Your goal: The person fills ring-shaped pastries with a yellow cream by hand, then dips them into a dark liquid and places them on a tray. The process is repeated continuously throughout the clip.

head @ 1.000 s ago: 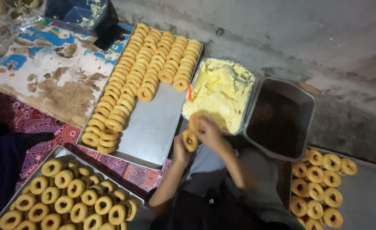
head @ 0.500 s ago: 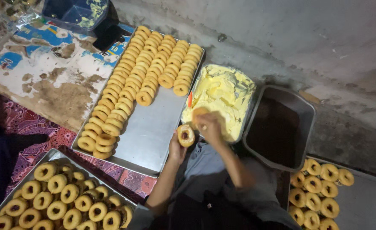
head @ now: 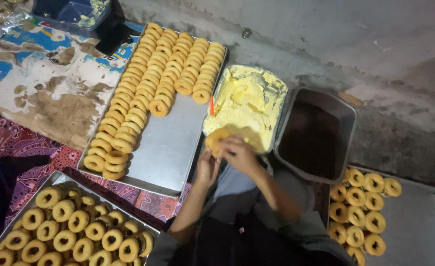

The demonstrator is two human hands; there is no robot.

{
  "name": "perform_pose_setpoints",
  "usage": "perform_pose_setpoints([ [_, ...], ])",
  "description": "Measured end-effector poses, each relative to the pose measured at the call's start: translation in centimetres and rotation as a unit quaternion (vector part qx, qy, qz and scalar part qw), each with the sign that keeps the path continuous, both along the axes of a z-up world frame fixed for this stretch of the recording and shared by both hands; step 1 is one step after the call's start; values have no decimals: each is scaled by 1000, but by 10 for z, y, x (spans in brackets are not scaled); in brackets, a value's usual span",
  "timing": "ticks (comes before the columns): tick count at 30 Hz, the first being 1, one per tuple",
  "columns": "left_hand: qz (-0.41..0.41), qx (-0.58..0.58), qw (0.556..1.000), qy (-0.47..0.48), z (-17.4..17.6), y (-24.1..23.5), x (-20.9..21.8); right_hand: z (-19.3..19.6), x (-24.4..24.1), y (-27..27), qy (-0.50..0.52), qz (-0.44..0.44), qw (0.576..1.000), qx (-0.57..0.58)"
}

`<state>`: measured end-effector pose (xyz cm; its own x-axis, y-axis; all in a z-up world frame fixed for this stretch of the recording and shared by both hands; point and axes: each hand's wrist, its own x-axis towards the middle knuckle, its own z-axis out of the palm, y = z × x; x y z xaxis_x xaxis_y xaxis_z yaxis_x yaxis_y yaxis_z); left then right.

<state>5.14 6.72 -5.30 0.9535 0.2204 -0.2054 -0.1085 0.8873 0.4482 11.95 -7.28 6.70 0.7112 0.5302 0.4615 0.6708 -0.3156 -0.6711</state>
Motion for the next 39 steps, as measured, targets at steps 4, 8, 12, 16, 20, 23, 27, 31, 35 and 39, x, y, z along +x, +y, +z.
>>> perform_pose_setpoints([
  [4, 12, 14, 1000, -12, 13, 4, -9, 8, -9, -18, -37, 28, 999, -22],
  [8, -7, 37, 999, -13, 22, -10, -14, 9, -16, -17, -18, 18, 1000, 7],
  [12, -32, 43, 999, 4, 23, -27, -17, 5, -17, -15, -4, -49, 999, 22],
  [16, -35, 10, 999, -33, 24, -22, -18, 7, -21, -36, -23, 40, 999, -9],
  [20, -42, 32, 998, 32, 25, -28, -12, 12, -26, -62, -38, -46, 998, 13],
  [23, -63, 37, 997, 27, 21, -46, -12, 6, -24, -59, -17, -15, 999, 47],
  [27, -50, 53, 997, 28, 9, -37, -23, -21, 12, -17, -43, -57, 997, 38],
  [31, -11, 40, 998, 45, -10, -12, -36, -54, 58, 9, -79, -67, 995, 4],
  [35, 20, 31, 998, 48, -24, 9, -40, -69, 46, 18, -17, -49, 999, -4],
  [39, -9, 37, 999, 20, -24, -4, -29, -56, -1, -14, 13, 20, 998, 51],
])
